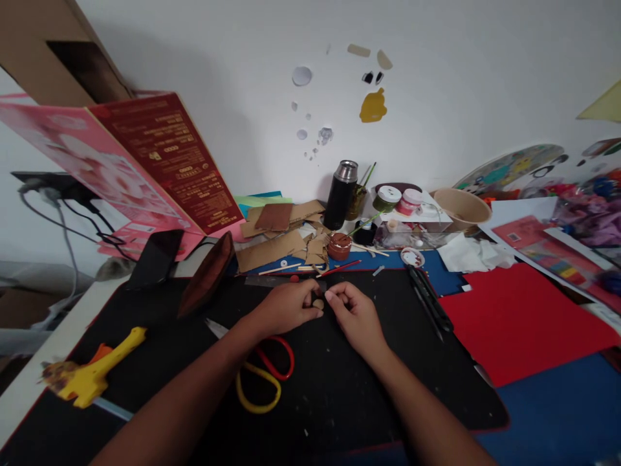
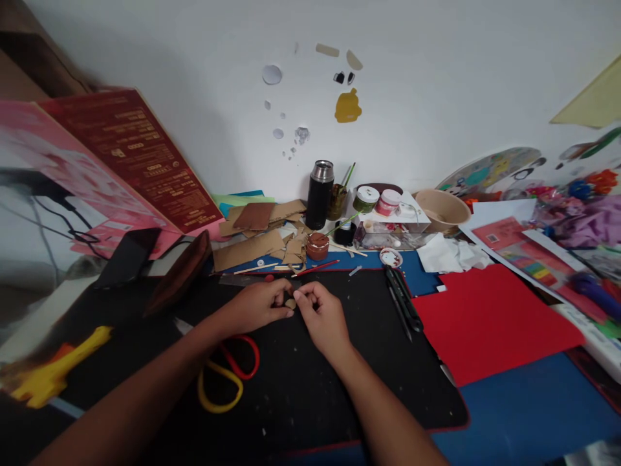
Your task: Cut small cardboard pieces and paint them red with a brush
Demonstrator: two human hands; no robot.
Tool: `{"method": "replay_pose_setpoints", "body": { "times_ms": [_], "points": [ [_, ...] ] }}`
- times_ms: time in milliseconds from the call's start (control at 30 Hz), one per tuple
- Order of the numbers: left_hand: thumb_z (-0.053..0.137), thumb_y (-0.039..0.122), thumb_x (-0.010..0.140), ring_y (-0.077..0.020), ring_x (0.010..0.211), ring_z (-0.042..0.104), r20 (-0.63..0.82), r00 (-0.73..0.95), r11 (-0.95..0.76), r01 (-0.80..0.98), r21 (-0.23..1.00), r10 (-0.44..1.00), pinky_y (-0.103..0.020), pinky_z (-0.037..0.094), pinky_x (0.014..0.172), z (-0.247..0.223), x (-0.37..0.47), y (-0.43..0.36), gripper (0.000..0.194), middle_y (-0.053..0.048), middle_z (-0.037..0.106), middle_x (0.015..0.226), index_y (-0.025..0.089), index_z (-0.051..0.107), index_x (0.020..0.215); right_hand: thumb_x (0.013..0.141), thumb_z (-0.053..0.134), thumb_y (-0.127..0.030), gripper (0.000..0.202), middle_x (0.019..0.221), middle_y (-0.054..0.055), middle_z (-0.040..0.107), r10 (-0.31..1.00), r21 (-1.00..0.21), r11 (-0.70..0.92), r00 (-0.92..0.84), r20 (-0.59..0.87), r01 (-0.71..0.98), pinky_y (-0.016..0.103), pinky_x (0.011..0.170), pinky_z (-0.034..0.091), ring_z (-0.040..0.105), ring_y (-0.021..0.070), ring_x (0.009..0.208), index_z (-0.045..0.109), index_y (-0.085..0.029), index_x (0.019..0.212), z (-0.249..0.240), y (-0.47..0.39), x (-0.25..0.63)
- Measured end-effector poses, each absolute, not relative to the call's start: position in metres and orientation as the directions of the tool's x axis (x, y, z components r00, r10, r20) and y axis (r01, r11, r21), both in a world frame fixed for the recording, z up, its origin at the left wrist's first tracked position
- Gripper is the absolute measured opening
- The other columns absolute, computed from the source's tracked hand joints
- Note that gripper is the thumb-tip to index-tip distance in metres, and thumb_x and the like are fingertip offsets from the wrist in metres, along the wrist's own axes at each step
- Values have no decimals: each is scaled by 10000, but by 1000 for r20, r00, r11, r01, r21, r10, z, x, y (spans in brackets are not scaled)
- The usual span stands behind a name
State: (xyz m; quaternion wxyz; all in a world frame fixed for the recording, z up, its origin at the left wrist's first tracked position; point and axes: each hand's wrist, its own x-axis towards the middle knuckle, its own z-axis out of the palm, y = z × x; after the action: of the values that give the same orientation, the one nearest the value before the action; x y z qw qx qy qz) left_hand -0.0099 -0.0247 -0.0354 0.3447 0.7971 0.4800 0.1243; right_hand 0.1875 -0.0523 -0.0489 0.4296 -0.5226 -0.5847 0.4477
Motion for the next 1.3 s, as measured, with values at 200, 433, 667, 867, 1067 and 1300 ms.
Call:
{"method": "replay_pose_setpoints", "body": {
  "times_ms": [200,433,667,867,1067,1300],
  "points": [
    [675,322,902,-175,719,621,-147,491,-301,716,630,859,-295,351,629,-33,-7,-26,137,17,700,826,231,619,988,937,656,-457,252,622,-56,469,994,-976,56,-99,35,212,260,508,305,402,141,548,676,-217,866,-49,-52,187],
    [654,320,909,-177,710,615,-175,488,-273,711,647,855,-293,338,633,-32,-7,-24,102,26,688,789,233,616,947,939,663,-436,235,644,-44,511,993,-972,82,-101,61,220,265,560,339,438,148,586,689,-219,854,-49,-52,187],
    [699,355,884,-181,730,613,-185,536,-274,662,698,824,-287,351,642,-33,-12,-21,215,26,672,813,224,589,1013,941,657,-415,219,639,-45,516,992,-964,97,-103,74,247,264,565,342,450,147,585,698,-213,867,-46,-53,187],
    [641,334,919,-175,719,600,-168,531,-298,679,671,831,-293,351,642,-34,-12,-22,121,17,678,820,223,597,941,953,635,-397,213,642,-41,530,991,-953,110,-109,82,283,263,572,350,472,147,594,702,-209,879,-46,-54,187],
    [692,356,897,-183,743,620,-191,510,-275,699,660,839,-291,356,645,-36,-11,-22,173,21,690,843,228,599,969,960,623,-398,223,653,-39,539,989,-944,114,-126,78,309,262,578,355,482,144,597,703,-199,899,-47,-54,187],
    [694,338,902,-171,720,608,-182,530,-300,693,656,828,-283,349,639,-39,-12,-22,161,33,679,828,232,574,915,962,612,-390,219,646,-41,540,987,-935,128,-131,89,329,254,576,362,493,139,593,701,-199,899,-48,-54,188]
  ]
}}
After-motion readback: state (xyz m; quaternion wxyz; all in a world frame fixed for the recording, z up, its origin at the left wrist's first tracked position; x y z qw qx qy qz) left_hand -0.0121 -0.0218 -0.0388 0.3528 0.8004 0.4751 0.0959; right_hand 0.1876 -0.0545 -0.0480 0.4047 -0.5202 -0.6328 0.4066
